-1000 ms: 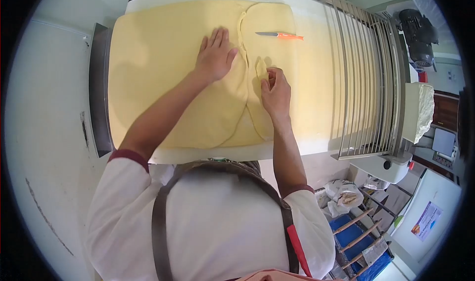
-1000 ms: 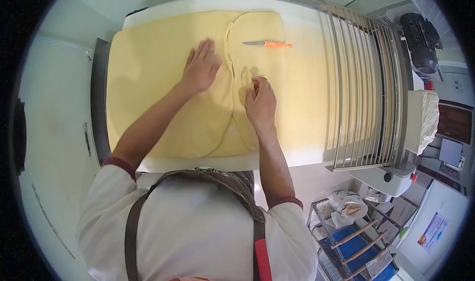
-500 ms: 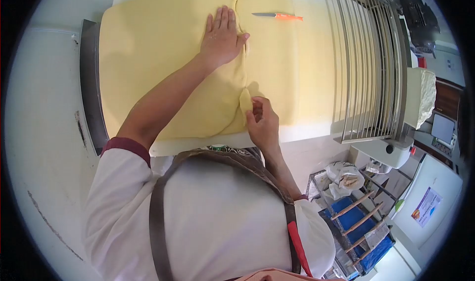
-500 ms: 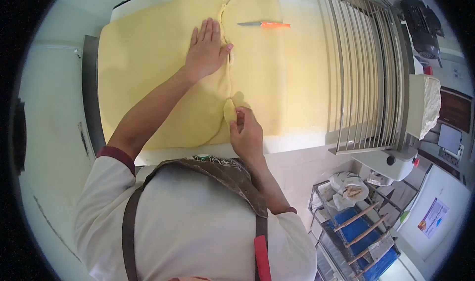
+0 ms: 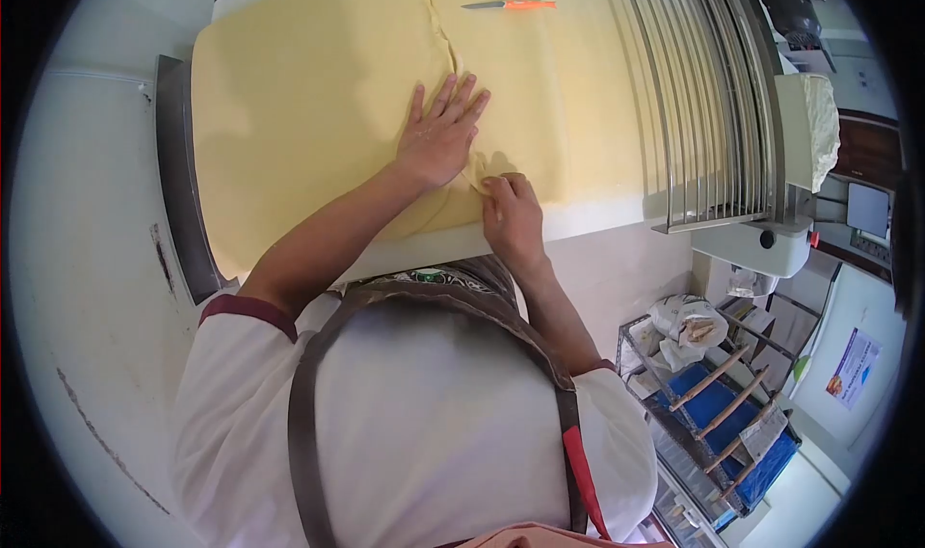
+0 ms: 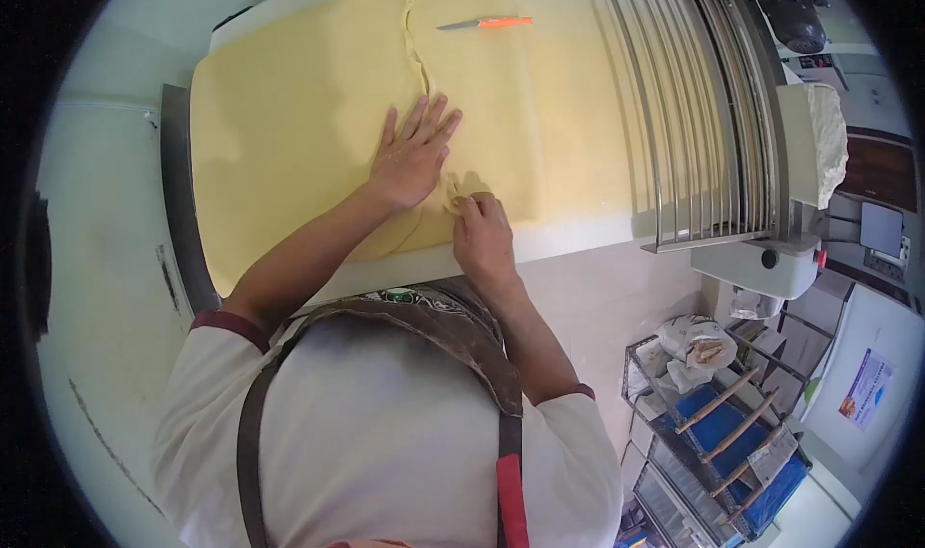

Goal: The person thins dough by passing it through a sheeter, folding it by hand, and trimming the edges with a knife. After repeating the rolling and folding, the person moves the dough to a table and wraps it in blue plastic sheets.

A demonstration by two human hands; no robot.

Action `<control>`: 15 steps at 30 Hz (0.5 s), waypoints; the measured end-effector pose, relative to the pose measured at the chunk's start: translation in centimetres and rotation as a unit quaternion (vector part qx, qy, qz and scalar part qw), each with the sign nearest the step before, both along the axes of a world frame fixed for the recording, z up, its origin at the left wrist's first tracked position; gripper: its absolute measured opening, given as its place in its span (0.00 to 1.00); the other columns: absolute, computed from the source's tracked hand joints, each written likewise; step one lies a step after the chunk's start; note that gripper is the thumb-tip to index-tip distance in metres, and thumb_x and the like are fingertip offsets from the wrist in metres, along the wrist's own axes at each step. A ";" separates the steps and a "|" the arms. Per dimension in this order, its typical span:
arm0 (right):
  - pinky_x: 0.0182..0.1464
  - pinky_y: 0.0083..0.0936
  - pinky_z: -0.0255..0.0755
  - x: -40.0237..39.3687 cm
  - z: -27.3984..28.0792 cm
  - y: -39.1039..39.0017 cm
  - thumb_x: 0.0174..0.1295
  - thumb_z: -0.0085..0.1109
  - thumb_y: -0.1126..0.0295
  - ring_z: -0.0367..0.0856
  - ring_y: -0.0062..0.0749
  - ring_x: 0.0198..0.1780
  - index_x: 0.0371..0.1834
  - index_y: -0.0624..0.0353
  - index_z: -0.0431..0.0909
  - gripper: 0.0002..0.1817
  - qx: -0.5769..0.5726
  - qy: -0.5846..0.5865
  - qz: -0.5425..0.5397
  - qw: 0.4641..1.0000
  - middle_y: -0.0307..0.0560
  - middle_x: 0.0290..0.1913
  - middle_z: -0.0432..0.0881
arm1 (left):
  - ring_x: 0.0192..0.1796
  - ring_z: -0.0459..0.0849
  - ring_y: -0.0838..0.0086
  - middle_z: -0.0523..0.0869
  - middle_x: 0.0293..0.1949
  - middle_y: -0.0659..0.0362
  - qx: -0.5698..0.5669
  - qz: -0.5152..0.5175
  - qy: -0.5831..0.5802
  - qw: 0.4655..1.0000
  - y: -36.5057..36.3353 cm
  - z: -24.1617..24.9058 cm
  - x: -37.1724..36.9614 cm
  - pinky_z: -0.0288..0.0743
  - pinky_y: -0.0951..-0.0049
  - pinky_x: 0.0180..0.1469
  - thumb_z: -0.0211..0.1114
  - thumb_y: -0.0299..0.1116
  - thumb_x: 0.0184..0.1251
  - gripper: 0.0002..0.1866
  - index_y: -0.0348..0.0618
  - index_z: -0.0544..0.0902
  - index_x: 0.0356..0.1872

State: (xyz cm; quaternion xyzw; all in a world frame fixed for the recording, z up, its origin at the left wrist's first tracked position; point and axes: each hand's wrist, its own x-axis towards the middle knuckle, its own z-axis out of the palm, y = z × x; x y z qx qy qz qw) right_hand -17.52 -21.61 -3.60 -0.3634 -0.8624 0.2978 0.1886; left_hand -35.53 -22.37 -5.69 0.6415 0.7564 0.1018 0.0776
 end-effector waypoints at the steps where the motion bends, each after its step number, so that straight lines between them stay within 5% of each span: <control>1: 0.45 0.40 0.73 0.6 0.0 0.1 0.56 0.61 0.76 0.77 0.49 0.44 0.45 0.61 0.80 0.13 0.003 -0.004 0.004 1.000 0.54 0.41 0.76 | 0.79 0.44 0.65 0.49 0.77 0.61 0.009 0.000 -0.002 1.000 -0.2 -0.1 0.1 0.33 0.47 0.76 0.45 0.39 0.74 0.29 0.55 0.55 0.75; 6: 0.45 0.38 0.74 1.7 -0.1 0.9 0.57 0.61 0.75 0.77 0.48 0.42 0.40 0.59 0.83 0.08 0.027 -0.019 0.033 0.999 0.53 0.38 0.77 | 0.78 0.49 0.62 0.57 0.75 0.52 0.096 -0.067 -0.042 0.992 -2.3 0.7 0.8 0.36 0.48 0.76 0.47 0.41 0.73 0.30 0.40 0.59 0.72; 10: 0.47 0.38 0.74 3.1 1.3 7.8 0.57 0.60 0.76 0.78 0.51 0.47 0.39 0.62 0.83 0.08 -0.112 0.020 0.067 0.991 0.56 0.43 0.80 | 0.77 0.51 0.58 0.57 0.74 0.45 0.044 -0.113 -0.085 0.989 -5.0 0.8 4.8 0.40 0.51 0.76 0.52 0.48 0.70 0.36 0.31 0.59 0.70; 12: 0.50 0.39 0.72 -0.2 3.6 14.1 0.58 0.59 0.76 0.77 0.52 0.51 0.42 0.63 0.81 0.10 0.037 0.016 0.034 0.999 0.57 0.48 0.81 | 0.77 0.51 0.57 0.56 0.74 0.44 0.029 -0.106 -0.108 0.988 -4.4 1.6 4.8 0.39 0.52 0.76 0.53 0.50 0.70 0.37 0.32 0.58 0.71; 15: 0.63 0.47 0.60 -7.5 2.9 22.9 0.63 0.57 0.65 0.69 0.54 0.62 0.64 0.60 0.68 0.26 0.313 -0.010 0.042 0.949 0.59 0.61 0.72 | 0.77 0.49 0.55 0.55 0.74 0.44 -0.013 -0.113 -0.153 0.982 -4.3 2.9 4.1 0.38 0.52 0.76 0.52 0.51 0.70 0.39 0.31 0.55 0.72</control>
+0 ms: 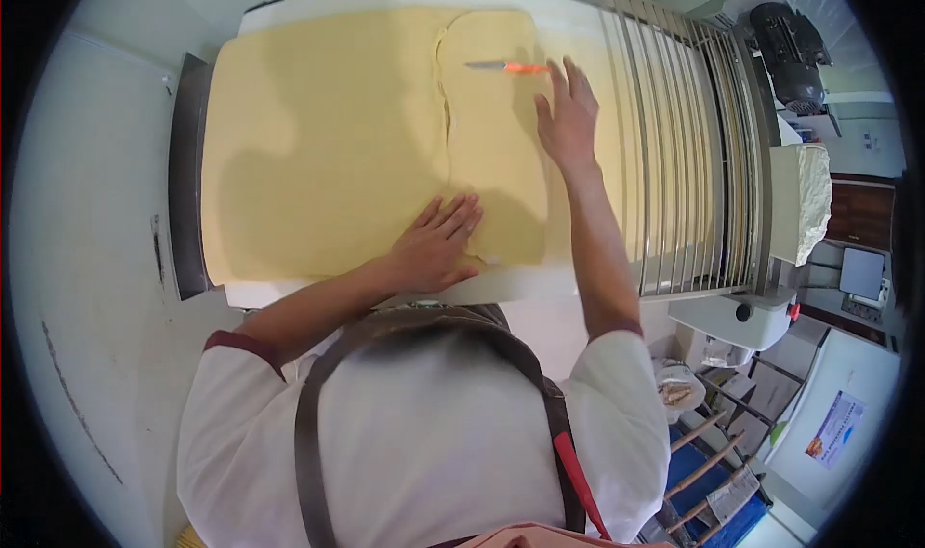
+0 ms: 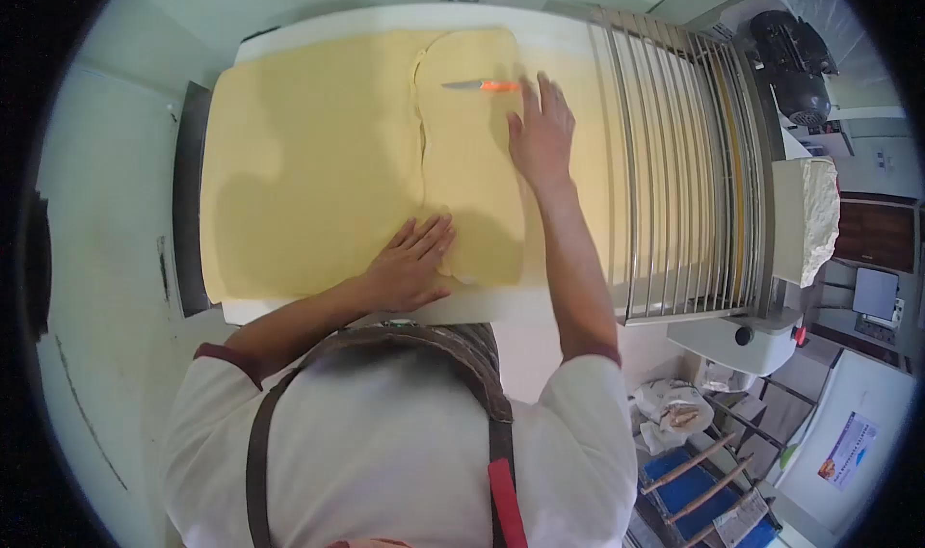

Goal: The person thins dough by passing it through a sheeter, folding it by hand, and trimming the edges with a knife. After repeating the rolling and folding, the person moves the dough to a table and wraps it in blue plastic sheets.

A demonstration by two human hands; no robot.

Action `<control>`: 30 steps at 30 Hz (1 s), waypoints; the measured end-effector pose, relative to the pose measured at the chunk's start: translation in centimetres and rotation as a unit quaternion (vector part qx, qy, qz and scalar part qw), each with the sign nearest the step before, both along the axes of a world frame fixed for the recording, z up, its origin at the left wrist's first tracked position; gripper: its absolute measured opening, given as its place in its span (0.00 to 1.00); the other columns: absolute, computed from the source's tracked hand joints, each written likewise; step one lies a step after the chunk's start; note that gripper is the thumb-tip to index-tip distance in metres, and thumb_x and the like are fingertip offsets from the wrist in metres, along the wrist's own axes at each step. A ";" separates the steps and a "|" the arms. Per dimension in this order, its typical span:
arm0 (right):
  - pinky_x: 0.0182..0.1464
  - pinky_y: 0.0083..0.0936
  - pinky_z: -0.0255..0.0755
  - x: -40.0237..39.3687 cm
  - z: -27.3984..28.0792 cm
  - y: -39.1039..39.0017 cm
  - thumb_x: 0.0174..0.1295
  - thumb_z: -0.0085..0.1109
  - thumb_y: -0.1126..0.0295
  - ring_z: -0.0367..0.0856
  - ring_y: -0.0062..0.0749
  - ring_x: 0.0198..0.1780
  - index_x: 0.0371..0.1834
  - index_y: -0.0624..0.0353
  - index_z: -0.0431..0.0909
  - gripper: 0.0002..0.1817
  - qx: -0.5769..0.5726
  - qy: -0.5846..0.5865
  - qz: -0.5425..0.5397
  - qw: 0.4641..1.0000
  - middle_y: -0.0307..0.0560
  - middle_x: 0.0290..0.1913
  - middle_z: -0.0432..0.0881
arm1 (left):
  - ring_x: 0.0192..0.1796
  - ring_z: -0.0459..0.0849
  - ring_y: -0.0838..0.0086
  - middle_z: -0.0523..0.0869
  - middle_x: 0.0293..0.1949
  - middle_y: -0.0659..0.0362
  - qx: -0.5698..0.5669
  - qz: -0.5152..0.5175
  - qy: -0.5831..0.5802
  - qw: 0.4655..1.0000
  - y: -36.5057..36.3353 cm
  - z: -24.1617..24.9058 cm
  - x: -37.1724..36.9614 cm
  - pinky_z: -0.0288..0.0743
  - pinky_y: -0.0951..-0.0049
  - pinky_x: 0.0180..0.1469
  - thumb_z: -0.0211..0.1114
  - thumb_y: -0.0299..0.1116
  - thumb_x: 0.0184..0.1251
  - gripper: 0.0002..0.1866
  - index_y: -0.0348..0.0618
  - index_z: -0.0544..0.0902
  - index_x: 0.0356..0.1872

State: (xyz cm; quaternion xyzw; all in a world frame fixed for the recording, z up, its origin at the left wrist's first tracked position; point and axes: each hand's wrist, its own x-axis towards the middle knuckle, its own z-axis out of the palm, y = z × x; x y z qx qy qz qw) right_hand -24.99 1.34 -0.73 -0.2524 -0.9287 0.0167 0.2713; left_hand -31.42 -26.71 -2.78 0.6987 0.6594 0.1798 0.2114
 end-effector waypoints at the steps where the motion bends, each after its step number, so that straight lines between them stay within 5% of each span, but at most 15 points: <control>1: 0.63 0.47 0.60 -1.3 -1.1 2.1 0.64 0.57 0.64 0.69 0.54 0.62 0.65 0.60 0.67 0.27 0.010 -0.023 -0.002 1.000 0.59 0.61 0.72 | 0.77 0.48 0.55 0.54 0.74 0.44 0.010 0.044 0.004 0.999 0.4 0.0 -1.0 0.38 0.53 0.76 0.52 0.51 0.70 0.39 0.31 0.54 0.72; 3: 0.63 0.46 0.60 -2.7 -3.4 4.4 0.65 0.56 0.61 0.69 0.53 0.61 0.67 0.61 0.65 0.29 0.025 -0.070 -0.014 0.997 0.59 0.60 0.72 | 0.78 0.46 0.55 0.52 0.75 0.44 0.029 0.124 0.010 0.992 1.7 -0.6 -3.5 0.37 0.53 0.77 0.52 0.51 0.70 0.40 0.31 0.53 0.72; 5: 0.57 0.44 0.65 -2.4 -3.8 4.6 0.67 0.53 0.60 0.73 0.51 0.55 0.56 0.63 0.71 0.21 -0.067 -0.113 -0.032 0.991 0.56 0.49 0.77 | 0.77 0.49 0.56 0.53 0.74 0.44 0.068 0.317 0.059 0.944 5.9 -3.0 -6.6 0.42 0.54 0.76 0.53 0.50 0.69 0.39 0.33 0.53 0.72; 8: 0.47 0.43 0.68 -0.4 -4.3 3.5 0.69 0.50 0.60 0.75 0.51 0.45 0.43 0.64 0.73 0.16 -0.126 -0.050 -0.048 0.990 0.54 0.39 0.77 | 0.71 0.63 0.56 0.69 0.66 0.43 0.137 0.352 0.116 0.918 10.0 -3.1 -8.1 0.54 0.51 0.71 0.54 0.49 0.69 0.32 0.33 0.65 0.65; 10: 0.37 0.40 0.67 3.9 -3.4 0.7 0.73 0.44 0.58 0.73 0.47 0.34 0.39 0.63 0.72 0.17 -0.220 0.074 -0.081 0.969 0.52 0.31 0.74 | 0.63 0.73 0.56 0.78 0.55 0.47 -0.084 0.363 0.059 0.926 11.7 2.3 -8.3 0.62 0.51 0.64 0.53 0.48 0.69 0.25 0.36 0.73 0.55; 11: 0.33 0.37 0.65 6.7 -2.0 -1.4 0.75 0.40 0.58 0.71 0.43 0.28 0.41 0.62 0.73 0.18 -0.289 0.136 -0.111 0.941 0.50 0.26 0.71 | 0.58 0.78 0.57 0.82 0.50 0.48 -0.194 0.361 0.033 0.912 12.4 4.2 -8.4 0.66 0.51 0.61 0.53 0.48 0.69 0.23 0.38 0.76 0.50; 13: 0.27 0.21 0.55 13.9 -2.9 -5.2 0.74 0.41 0.52 0.61 0.17 0.25 0.44 0.62 0.74 0.22 -0.385 0.353 -0.171 0.835 0.32 0.23 0.61 | 0.52 0.81 0.57 0.85 0.43 0.52 -0.193 0.352 0.037 0.915 12.7 3.2 -8.3 0.70 0.51 0.55 0.54 0.49 0.69 0.20 0.40 0.78 0.43; 16: 0.23 0.19 0.53 24.7 -4.8 -11.8 0.72 0.46 0.50 0.56 0.18 0.22 0.39 0.57 0.68 0.19 -0.324 0.659 -0.201 0.649 0.31 0.21 0.59 | 0.47 0.83 0.57 0.86 0.41 0.52 -0.154 0.351 0.083 0.920 12.6 0.4 -8.6 0.73 0.53 0.51 0.55 0.50 0.68 0.19 0.43 0.79 0.41; 18: 0.24 0.19 0.58 29.0 -3.7 -16.0 0.73 0.46 0.55 0.59 0.18 0.22 0.37 0.55 0.65 0.15 -0.267 0.628 -0.290 0.671 0.34 0.23 0.62 | 0.45 0.83 0.56 0.86 0.40 0.51 -0.113 0.347 0.108 0.925 12.6 -1.2 -8.5 0.74 0.54 0.50 0.55 0.50 0.68 0.19 0.44 0.80 0.41; 22: 0.21 0.18 0.59 38.3 -11.3 -21.0 0.74 0.42 0.60 0.60 0.16 0.20 0.39 0.55 0.66 0.11 -0.353 0.560 -0.534 0.527 0.33 0.22 0.62 | 0.41 0.84 0.53 0.86 0.34 0.49 -0.141 0.335 0.060 0.930 12.8 -0.5 -9.9 0.75 0.55 0.46 0.56 0.51 0.67 0.21 0.42 0.82 0.33; 24: 0.16 0.17 0.54 41.6 -17.2 -19.4 0.74 0.44 0.60 0.59 0.15 0.18 0.39 0.54 0.67 0.10 -0.446 0.549 -0.467 0.531 0.31 0.20 0.61 | 0.38 0.85 0.52 0.85 0.30 0.48 -0.153 0.346 0.067 0.923 14.2 -0.3 -10.4 0.76 0.55 0.43 0.56 0.53 0.66 0.23 0.41 0.82 0.28; 25: 0.14 0.17 0.52 44.1 -21.8 -17.3 0.73 0.46 0.59 0.58 0.15 0.17 0.39 0.54 0.71 0.11 -0.510 0.586 -0.442 0.449 0.30 0.20 0.62 | 0.37 0.85 0.53 0.85 0.28 0.48 -0.138 0.355 0.103 0.919 14.8 -1.4 -10.9 0.76 0.56 0.42 0.57 0.54 0.66 0.24 0.41 0.82 0.26; 27: 0.20 0.17 0.61 42.5 -23.4 -7.7 0.71 0.48 0.56 0.70 0.18 0.23 0.42 0.56 0.75 0.15 -0.525 0.354 -0.507 0.585 0.36 0.26 0.74 | 0.34 0.85 0.54 0.84 0.25 0.48 -0.110 0.364 0.140 0.914 15.3 -2.4 -11.6 0.75 0.56 0.41 0.57 0.55 0.65 0.26 0.40 0.82 0.24; 28: 0.32 0.22 0.71 42.8 -26.8 -4.9 0.70 0.48 0.57 0.79 0.26 0.38 0.51 0.59 0.76 0.18 -0.491 0.476 -0.436 0.584 0.46 0.42 0.82 | 0.34 0.84 0.54 0.84 0.25 0.48 -0.100 0.361 0.132 0.918 15.3 -3.0 -12.0 0.75 0.56 0.41 0.58 0.56 0.65 0.27 0.39 0.82 0.24; 30: 0.35 0.24 0.71 42.2 -26.9 1.7 0.70 0.48 0.58 0.79 0.27 0.40 0.52 0.59 0.76 0.18 -0.516 0.504 -0.442 0.534 0.47 0.44 0.81 | 0.34 0.84 0.55 0.84 0.26 0.48 -0.141 0.372 0.099 0.912 14.7 -1.7 -11.3 0.75 0.57 0.41 0.58 0.57 0.65 0.27 0.38 0.82 0.25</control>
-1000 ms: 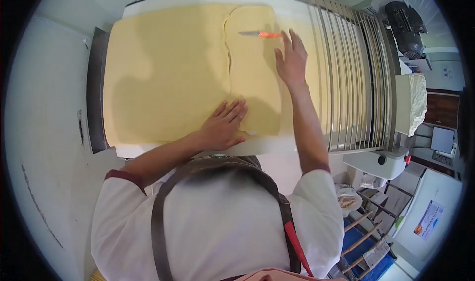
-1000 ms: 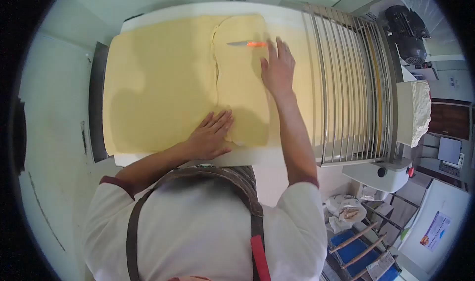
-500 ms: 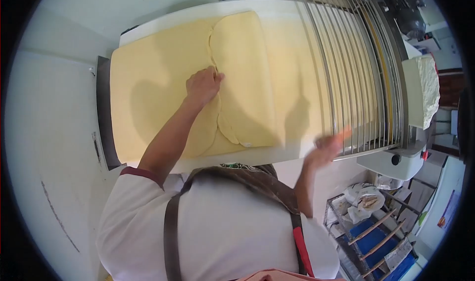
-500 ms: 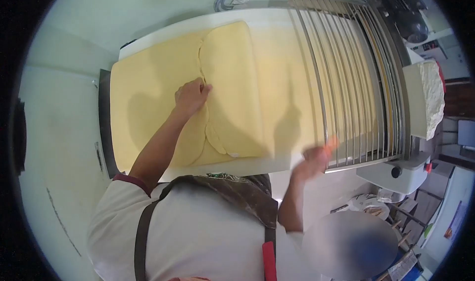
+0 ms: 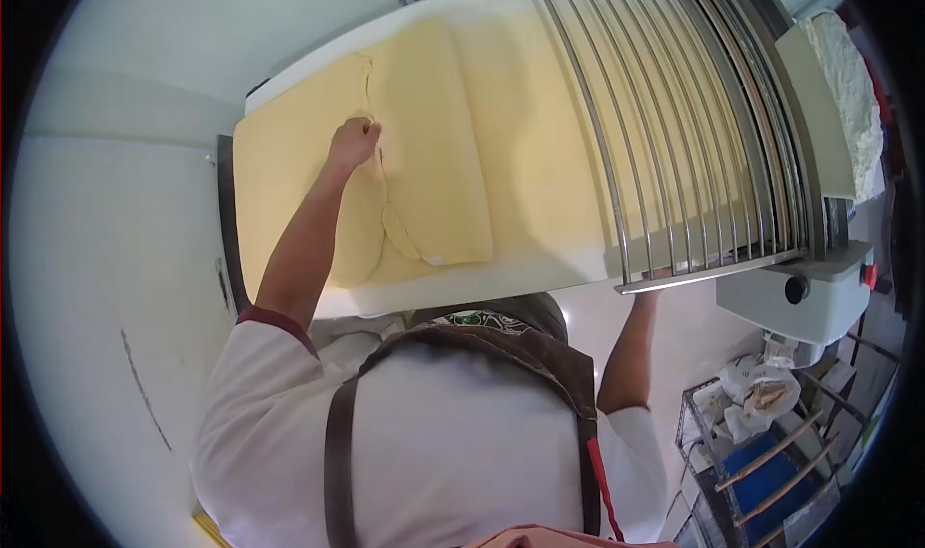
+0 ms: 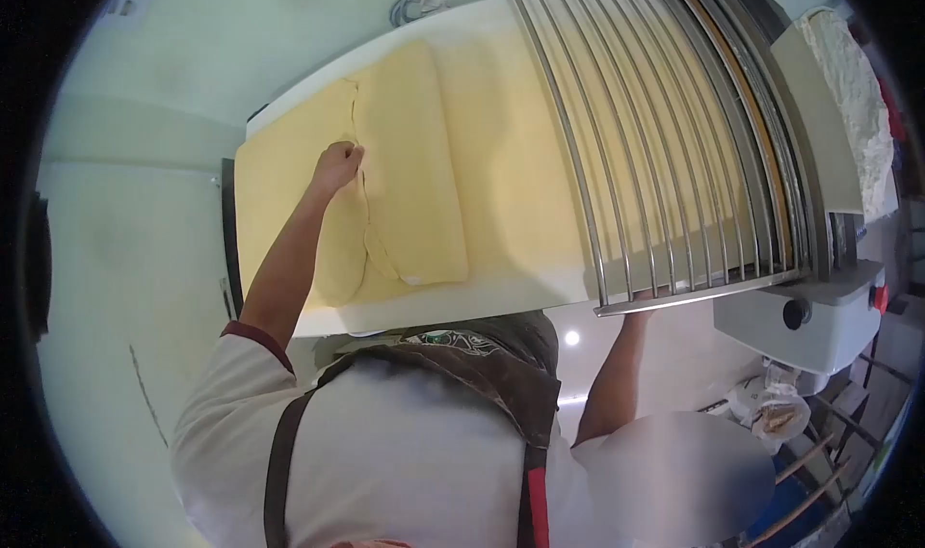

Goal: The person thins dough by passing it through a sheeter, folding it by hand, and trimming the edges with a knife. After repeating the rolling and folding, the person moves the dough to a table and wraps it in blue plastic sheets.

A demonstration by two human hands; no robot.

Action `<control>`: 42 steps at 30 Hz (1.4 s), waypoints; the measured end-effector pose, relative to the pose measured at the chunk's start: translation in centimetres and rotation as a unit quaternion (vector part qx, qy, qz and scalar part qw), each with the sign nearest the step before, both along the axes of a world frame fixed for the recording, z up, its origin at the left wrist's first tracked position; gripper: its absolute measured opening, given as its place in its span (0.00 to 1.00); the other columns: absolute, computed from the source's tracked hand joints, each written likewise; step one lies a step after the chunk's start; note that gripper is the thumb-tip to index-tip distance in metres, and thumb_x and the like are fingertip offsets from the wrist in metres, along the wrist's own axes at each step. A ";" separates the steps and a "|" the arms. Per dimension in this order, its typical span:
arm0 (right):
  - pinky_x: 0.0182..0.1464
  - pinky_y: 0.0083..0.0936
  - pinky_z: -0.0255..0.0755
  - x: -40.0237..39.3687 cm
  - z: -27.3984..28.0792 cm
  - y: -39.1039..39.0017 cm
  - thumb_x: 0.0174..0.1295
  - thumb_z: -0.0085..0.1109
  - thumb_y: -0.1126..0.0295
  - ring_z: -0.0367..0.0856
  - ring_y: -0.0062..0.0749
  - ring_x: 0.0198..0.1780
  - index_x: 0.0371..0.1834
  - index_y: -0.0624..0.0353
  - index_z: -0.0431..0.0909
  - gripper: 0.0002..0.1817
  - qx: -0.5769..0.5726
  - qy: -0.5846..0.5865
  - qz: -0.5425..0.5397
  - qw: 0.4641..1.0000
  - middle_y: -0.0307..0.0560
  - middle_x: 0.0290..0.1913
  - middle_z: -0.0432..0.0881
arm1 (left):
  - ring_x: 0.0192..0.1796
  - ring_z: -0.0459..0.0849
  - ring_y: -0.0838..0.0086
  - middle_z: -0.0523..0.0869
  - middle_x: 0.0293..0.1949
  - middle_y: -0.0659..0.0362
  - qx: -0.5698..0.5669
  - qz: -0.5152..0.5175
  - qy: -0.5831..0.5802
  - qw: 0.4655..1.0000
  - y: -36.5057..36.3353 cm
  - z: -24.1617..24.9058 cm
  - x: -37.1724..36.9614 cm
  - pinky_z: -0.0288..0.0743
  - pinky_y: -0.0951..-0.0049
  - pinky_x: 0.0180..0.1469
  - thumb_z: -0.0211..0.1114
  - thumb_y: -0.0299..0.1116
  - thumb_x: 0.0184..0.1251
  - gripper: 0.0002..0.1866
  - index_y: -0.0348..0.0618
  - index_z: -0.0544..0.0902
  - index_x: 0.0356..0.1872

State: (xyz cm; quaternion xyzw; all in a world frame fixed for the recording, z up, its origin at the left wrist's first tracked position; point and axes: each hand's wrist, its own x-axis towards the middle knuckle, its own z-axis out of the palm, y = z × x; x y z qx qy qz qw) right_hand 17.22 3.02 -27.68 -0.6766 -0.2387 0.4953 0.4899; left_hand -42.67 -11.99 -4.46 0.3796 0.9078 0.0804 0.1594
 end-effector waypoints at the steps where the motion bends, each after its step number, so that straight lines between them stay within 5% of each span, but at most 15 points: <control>1: 0.36 0.25 0.71 -0.1 0.5 2.4 0.70 0.48 0.58 0.79 0.28 0.41 0.53 0.59 0.75 0.19 -0.022 0.020 -0.011 1.000 0.47 0.45 0.81 | 0.34 0.84 0.55 0.84 0.26 0.48 -0.033 0.026 -0.040 0.998 -0.2 1.4 0.8 0.75 0.56 0.41 0.58 0.56 0.65 0.27 0.38 0.81 0.26; 6: 0.41 0.28 0.72 0.3 0.9 5.2 0.69 0.47 0.58 0.79 0.31 0.46 0.56 0.60 0.74 0.20 -0.071 0.058 -0.043 0.995 0.48 0.50 0.80 | 0.38 0.83 0.55 0.84 0.30 0.47 -0.057 0.015 -0.027 0.998 -1.6 1.2 3.7 0.74 0.57 0.44 0.56 0.55 0.66 0.27 0.37 0.81 0.28; 13: 0.49 0.33 0.72 9.5 2.7 -6.7 0.68 0.48 0.59 0.78 0.35 0.53 0.59 0.60 0.74 0.22 -0.137 0.042 -0.134 0.981 0.50 0.56 0.79 | 0.36 0.83 0.54 0.85 0.31 0.47 -0.048 0.065 -0.029 0.996 -2.6 2.4 5.6 0.75 0.58 0.42 0.56 0.47 0.68 0.21 0.36 0.78 0.28; 17: 0.52 0.34 0.73 20.4 15.9 -8.0 0.66 0.52 0.61 0.79 0.36 0.54 0.56 0.61 0.76 0.20 0.047 -0.097 -0.196 0.975 0.50 0.54 0.80 | 0.39 0.84 0.54 0.85 0.35 0.47 -0.047 0.032 0.027 0.998 -3.3 0.3 5.9 0.75 0.58 0.46 0.54 0.46 0.70 0.20 0.37 0.80 0.31; 21: 0.55 0.35 0.74 29.9 32.8 1.4 0.64 0.56 0.62 0.80 0.37 0.54 0.53 0.61 0.79 0.18 0.288 -0.280 -0.253 0.880 0.51 0.53 0.81 | 0.52 0.81 0.53 0.84 0.43 0.45 -0.063 -0.010 -0.029 0.998 -3.5 0.5 3.9 0.72 0.53 0.56 0.52 0.48 0.69 0.21 0.37 0.81 0.42; 24: 0.57 0.36 0.73 34.1 39.6 11.4 0.67 0.53 0.61 0.78 0.37 0.57 0.56 0.61 0.78 0.20 0.350 -0.396 -0.130 0.839 0.50 0.54 0.81 | 0.51 0.82 0.52 0.84 0.45 0.43 -0.118 0.068 -0.103 0.985 -0.8 6.0 4.1 0.74 0.52 0.56 0.50 0.45 0.69 0.21 0.36 0.81 0.43; 26: 0.58 0.36 0.71 31.9 42.5 16.0 0.68 0.51 0.59 0.77 0.37 0.58 0.58 0.59 0.77 0.21 0.274 -0.483 -0.022 0.831 0.49 0.55 0.81 | 0.49 0.83 0.52 0.84 0.43 0.43 -0.059 0.101 -0.049 0.992 0.6 3.2 3.1 0.75 0.53 0.54 0.51 0.47 0.69 0.22 0.36 0.81 0.42; 27: 0.60 0.35 0.68 30.1 43.7 18.0 0.68 0.49 0.58 0.77 0.38 0.59 0.59 0.58 0.76 0.22 0.216 -0.487 0.039 0.845 0.49 0.56 0.80 | 0.48 0.83 0.52 0.84 0.43 0.42 -0.031 0.118 -0.024 0.992 0.9 1.5 2.7 0.75 0.53 0.53 0.51 0.47 0.69 0.22 0.35 0.81 0.42; 28: 0.68 0.41 0.59 31.8 43.6 21.6 0.70 0.44 0.49 0.67 0.39 0.70 0.67 0.57 0.68 0.29 0.143 -0.446 0.125 0.875 0.51 0.67 0.70 | 0.48 0.83 0.52 0.84 0.43 0.43 -0.020 0.117 -0.012 0.993 1.1 0.6 2.5 0.75 0.54 0.53 0.51 0.48 0.69 0.22 0.36 0.81 0.41; 30: 0.68 0.41 0.59 31.7 43.1 24.4 0.70 0.44 0.49 0.66 0.40 0.70 0.68 0.57 0.68 0.30 0.062 -0.452 0.197 0.868 0.51 0.68 0.70 | 0.47 0.83 0.53 0.84 0.42 0.43 -0.007 0.112 0.017 0.993 0.7 -0.2 2.1 0.75 0.54 0.53 0.51 0.49 0.69 0.23 0.36 0.81 0.41; 33: 0.68 0.41 0.58 30.2 42.2 26.9 0.71 0.43 0.49 0.66 0.40 0.70 0.68 0.57 0.68 0.30 -0.001 -0.466 0.256 0.847 0.51 0.68 0.70 | 0.48 0.83 0.52 0.84 0.42 0.43 0.000 0.074 -0.079 0.994 -0.5 1.7 1.7 0.75 0.54 0.53 0.51 0.47 0.69 0.22 0.36 0.82 0.41; 36: 0.69 0.40 0.57 29.6 42.3 28.5 0.71 0.43 0.48 0.65 0.40 0.70 0.68 0.57 0.67 0.30 -0.054 -0.471 0.282 0.834 0.51 0.68 0.69 | 0.50 0.82 0.52 0.84 0.44 0.42 -0.118 0.037 -0.115 0.986 -1.2 5.2 3.9 0.75 0.53 0.54 0.50 0.46 0.70 0.22 0.35 0.82 0.41; 42: 0.70 0.40 0.55 29.4 41.8 28.2 0.71 0.41 0.47 0.64 0.41 0.71 0.69 0.57 0.66 0.31 -0.139 -0.472 0.280 0.824 0.51 0.69 0.68 | 0.50 0.82 0.50 0.84 0.43 0.41 -0.033 0.092 -0.009 0.995 -1.3 1.0 4.1 0.74 0.52 0.54 0.50 0.48 0.71 0.24 0.33 0.82 0.38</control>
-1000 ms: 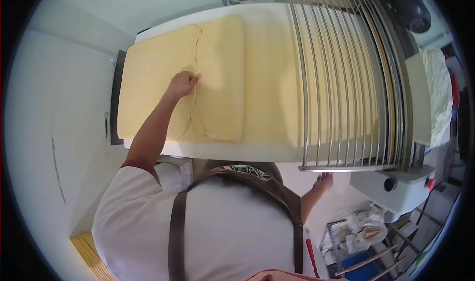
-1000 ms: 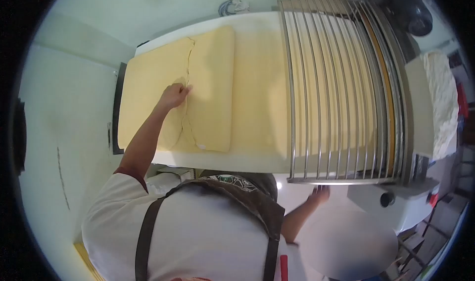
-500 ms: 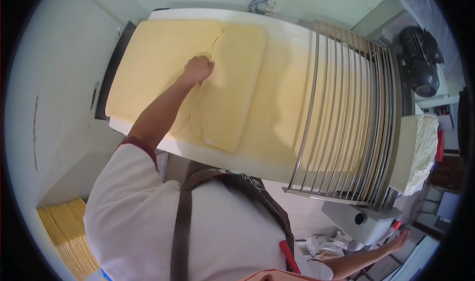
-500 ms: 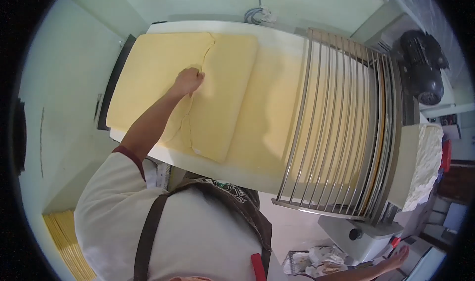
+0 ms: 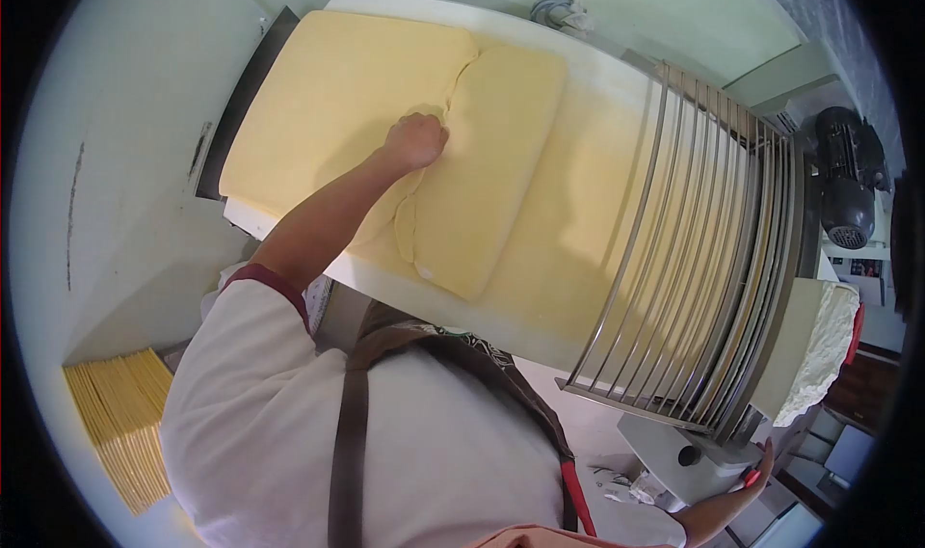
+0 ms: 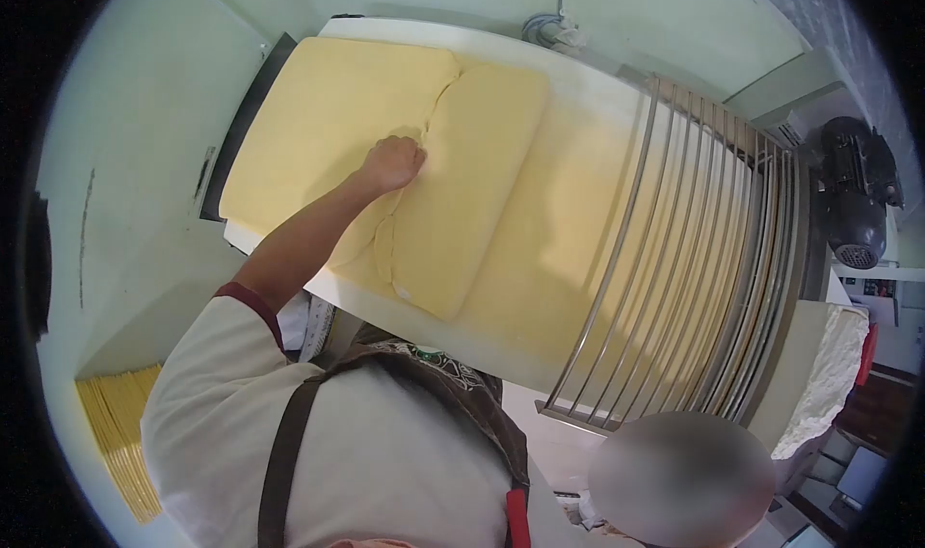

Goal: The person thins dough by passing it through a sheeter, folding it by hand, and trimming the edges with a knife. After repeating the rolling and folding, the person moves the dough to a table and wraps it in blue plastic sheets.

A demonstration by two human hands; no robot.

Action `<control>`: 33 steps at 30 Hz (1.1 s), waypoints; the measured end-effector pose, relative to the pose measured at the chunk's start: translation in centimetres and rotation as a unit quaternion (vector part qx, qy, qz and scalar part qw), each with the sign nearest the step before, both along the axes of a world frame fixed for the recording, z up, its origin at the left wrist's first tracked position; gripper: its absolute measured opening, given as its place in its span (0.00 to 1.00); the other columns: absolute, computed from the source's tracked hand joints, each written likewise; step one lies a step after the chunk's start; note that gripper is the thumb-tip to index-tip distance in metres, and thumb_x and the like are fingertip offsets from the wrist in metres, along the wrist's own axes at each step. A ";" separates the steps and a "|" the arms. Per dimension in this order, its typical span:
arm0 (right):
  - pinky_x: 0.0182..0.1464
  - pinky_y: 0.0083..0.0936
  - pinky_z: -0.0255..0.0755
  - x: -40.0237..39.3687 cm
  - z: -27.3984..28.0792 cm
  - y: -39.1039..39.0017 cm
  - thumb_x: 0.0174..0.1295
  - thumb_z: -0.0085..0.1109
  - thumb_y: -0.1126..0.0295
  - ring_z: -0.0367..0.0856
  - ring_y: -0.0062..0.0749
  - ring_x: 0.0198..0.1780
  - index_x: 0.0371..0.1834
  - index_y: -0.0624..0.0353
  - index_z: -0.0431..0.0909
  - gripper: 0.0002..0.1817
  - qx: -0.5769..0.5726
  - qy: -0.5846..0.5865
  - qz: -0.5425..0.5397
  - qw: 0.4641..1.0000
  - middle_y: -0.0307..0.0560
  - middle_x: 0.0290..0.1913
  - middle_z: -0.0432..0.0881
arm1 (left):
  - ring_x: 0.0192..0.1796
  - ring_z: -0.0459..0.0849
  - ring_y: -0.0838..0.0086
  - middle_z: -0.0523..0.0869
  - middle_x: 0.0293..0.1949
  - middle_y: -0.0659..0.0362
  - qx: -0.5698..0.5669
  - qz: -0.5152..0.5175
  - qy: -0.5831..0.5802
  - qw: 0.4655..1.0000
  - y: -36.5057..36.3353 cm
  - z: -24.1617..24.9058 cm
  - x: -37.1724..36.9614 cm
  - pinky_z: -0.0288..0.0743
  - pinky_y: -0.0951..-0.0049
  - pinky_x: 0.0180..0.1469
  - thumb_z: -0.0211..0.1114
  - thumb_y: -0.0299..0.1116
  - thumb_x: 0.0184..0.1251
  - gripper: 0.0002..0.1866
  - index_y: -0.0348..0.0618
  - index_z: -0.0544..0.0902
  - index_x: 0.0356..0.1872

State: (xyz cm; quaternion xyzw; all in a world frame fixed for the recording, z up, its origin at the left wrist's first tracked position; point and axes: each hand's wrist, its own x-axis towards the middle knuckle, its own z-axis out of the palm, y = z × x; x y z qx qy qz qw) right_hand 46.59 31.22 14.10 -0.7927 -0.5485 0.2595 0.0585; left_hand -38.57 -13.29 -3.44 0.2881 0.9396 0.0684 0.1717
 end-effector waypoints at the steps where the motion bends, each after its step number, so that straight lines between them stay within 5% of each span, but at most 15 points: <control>1: 0.70 0.40 0.55 0.1 -0.2 -0.3 0.71 0.41 0.47 0.64 0.41 0.71 0.69 0.56 0.66 0.31 -0.005 0.001 -0.008 1.000 0.51 0.69 0.68 | 0.48 0.82 0.49 0.84 0.41 0.41 -0.003 -0.016 -0.034 0.999 -0.4 0.6 -0.4 0.74 0.52 0.53 0.50 0.47 0.71 0.24 0.33 0.82 0.36; 3: 0.70 0.40 0.55 0.0 -0.2 -1.0 0.71 0.41 0.47 0.63 0.41 0.71 0.69 0.56 0.66 0.31 0.002 0.003 -0.019 1.000 0.51 0.70 0.67 | 0.43 0.83 0.47 0.84 0.37 0.40 -0.004 -0.053 -0.102 0.993 -0.5 2.7 -1.3 0.74 0.50 0.52 0.50 0.47 0.70 0.23 0.33 0.82 0.33; 6: 0.70 0.40 0.54 -0.3 -0.2 -1.5 0.71 0.40 0.46 0.63 0.41 0.72 0.70 0.56 0.66 0.32 0.044 0.022 -0.016 0.999 0.51 0.70 0.67 | 0.42 0.83 0.48 0.85 0.37 0.42 0.054 -0.032 0.026 0.998 0.6 -1.0 -2.5 0.74 0.53 0.50 0.51 0.47 0.71 0.23 0.34 0.82 0.34; 9: 0.71 0.40 0.53 -1.2 -0.1 -2.1 0.72 0.39 0.46 0.62 0.41 0.72 0.70 0.56 0.65 0.32 0.108 0.049 -0.009 0.993 0.51 0.70 0.66 | 0.42 0.83 0.49 0.85 0.36 0.44 0.049 -0.080 0.034 0.995 2.2 -2.0 -1.6 0.74 0.56 0.49 0.53 0.47 0.70 0.22 0.34 0.81 0.35; 12: 0.71 0.40 0.52 -3.0 0.3 -4.0 0.72 0.39 0.46 0.62 0.42 0.72 0.70 0.56 0.65 0.32 0.186 0.097 -0.030 0.977 0.51 0.71 0.66 | 0.44 0.83 0.51 0.85 0.38 0.46 0.103 -0.119 -0.097 0.983 3.0 0.4 -0.2 0.75 0.57 0.50 0.54 0.45 0.70 0.20 0.34 0.81 0.38; 15: 0.72 0.40 0.51 -4.0 0.5 -4.6 0.72 0.38 0.45 0.61 0.42 0.73 0.71 0.56 0.64 0.33 0.235 0.098 -0.030 0.967 0.51 0.71 0.65 | 0.60 0.77 0.54 0.79 0.55 0.45 0.288 -0.031 -0.070 0.954 -0.2 0.0 0.4 0.67 0.57 0.63 0.52 0.43 0.72 0.20 0.38 0.76 0.54; 16: 0.74 0.38 0.46 1.1 -0.5 -1.8 0.73 0.32 0.44 0.57 0.44 0.74 0.73 0.55 0.61 0.33 0.212 -0.144 0.139 0.957 0.54 0.73 0.62 | 0.65 0.71 0.56 0.74 0.60 0.47 0.242 -0.059 0.027 0.968 -1.9 -0.9 0.6 0.62 0.56 0.66 0.52 0.44 0.72 0.22 0.41 0.72 0.59; 18: 0.73 0.36 0.49 0.6 -0.3 -2.0 0.73 0.35 0.43 0.58 0.46 0.73 0.71 0.59 0.62 0.35 0.224 -0.182 0.141 0.947 0.57 0.72 0.63 | 0.74 0.59 0.60 0.64 0.71 0.51 0.145 -0.121 0.220 0.957 -4.6 -2.4 0.7 0.50 0.53 0.74 0.50 0.46 0.73 0.28 0.48 0.64 0.70; 21: 0.72 0.35 0.52 -1.2 0.5 -3.9 0.73 0.37 0.44 0.60 0.48 0.72 0.70 0.61 0.63 0.35 0.288 -0.235 0.125 0.920 0.59 0.71 0.64 | 0.79 0.46 0.65 0.51 0.77 0.56 0.078 -0.156 0.131 0.976 -6.3 -2.0 -0.2 0.35 0.50 0.76 0.47 0.49 0.74 0.33 0.52 0.52 0.76; 26: 0.70 0.36 0.56 -4.0 -1.3 -11.6 0.73 0.39 0.49 0.64 0.50 0.70 0.69 0.62 0.64 0.31 0.449 -0.273 0.068 0.848 0.59 0.69 0.66 | 0.79 0.46 0.66 0.49 0.78 0.58 0.040 -0.172 0.184 0.967 -12.0 -2.4 -10.9 0.36 0.51 0.77 0.40 0.52 0.75 0.32 0.52 0.51 0.76; 31: 0.68 0.37 0.60 -8.5 -2.5 -19.4 0.74 0.40 0.54 0.67 0.52 0.68 0.68 0.62 0.65 0.28 0.480 -0.276 0.124 0.823 0.60 0.68 0.69 | 0.79 0.45 0.67 0.49 0.78 0.61 0.010 -0.123 0.246 0.961 -11.4 -4.3 -28.2 0.38 0.51 0.77 0.34 0.51 0.77 0.31 0.52 0.50 0.76; 32: 0.63 0.36 0.67 -18.7 -1.9 -24.6 0.73 0.44 0.65 0.73 0.50 0.63 0.65 0.62 0.67 0.21 0.521 -0.154 0.079 0.836 0.59 0.63 0.74 | 0.79 0.45 0.66 0.49 0.78 0.61 0.031 -0.120 0.233 0.965 -10.6 -4.8 -30.4 0.39 0.51 0.77 0.35 0.51 0.77 0.31 0.52 0.50 0.76; 33: 0.67 0.36 0.64 -21.2 -3.3 -25.5 0.72 0.43 0.68 0.69 0.48 0.66 0.67 0.63 0.65 0.22 0.537 -0.170 0.145 0.814 0.57 0.66 0.69 | 0.79 0.46 0.66 0.49 0.78 0.61 0.052 -0.118 0.216 0.968 -10.0 -4.8 -32.1 0.41 0.50 0.77 0.36 0.50 0.76 0.31 0.52 0.51 0.76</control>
